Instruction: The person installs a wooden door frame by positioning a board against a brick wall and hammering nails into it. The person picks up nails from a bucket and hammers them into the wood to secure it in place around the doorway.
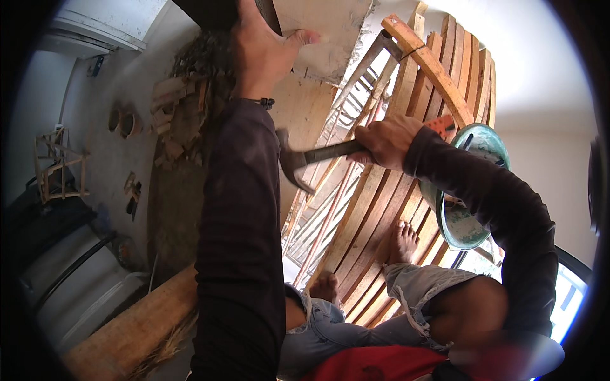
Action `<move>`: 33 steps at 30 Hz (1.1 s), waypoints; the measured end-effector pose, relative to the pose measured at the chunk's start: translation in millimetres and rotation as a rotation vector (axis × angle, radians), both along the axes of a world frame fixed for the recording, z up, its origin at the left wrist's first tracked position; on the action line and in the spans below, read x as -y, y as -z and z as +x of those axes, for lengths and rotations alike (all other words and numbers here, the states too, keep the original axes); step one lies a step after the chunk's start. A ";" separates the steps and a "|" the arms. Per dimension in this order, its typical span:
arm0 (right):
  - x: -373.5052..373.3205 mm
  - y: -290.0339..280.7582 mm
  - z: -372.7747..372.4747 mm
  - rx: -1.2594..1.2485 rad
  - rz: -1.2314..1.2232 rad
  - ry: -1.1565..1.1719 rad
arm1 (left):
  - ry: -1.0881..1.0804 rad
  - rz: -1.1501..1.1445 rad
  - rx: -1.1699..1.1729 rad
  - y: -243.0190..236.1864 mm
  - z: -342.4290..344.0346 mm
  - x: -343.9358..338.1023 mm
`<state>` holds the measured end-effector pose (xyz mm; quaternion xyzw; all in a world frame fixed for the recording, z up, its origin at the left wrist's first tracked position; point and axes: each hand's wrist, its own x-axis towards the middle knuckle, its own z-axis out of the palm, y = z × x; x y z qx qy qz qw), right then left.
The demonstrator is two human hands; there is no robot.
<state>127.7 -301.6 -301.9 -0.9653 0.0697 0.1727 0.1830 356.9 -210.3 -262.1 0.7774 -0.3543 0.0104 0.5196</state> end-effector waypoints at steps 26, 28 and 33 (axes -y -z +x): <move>16.6 7.6 10.4 0.033 -0.148 0.179 | 0.001 -0.077 0.041 5.8 -2.5 2.1; 5.2 5.9 2.9 0.073 -0.126 0.139 | 0.016 -0.046 0.022 2.9 1.2 1.1; 0.8 -0.9 8.5 -0.078 -0.113 0.063 | 0.068 -0.053 -0.059 -0.6 -1.6 1.4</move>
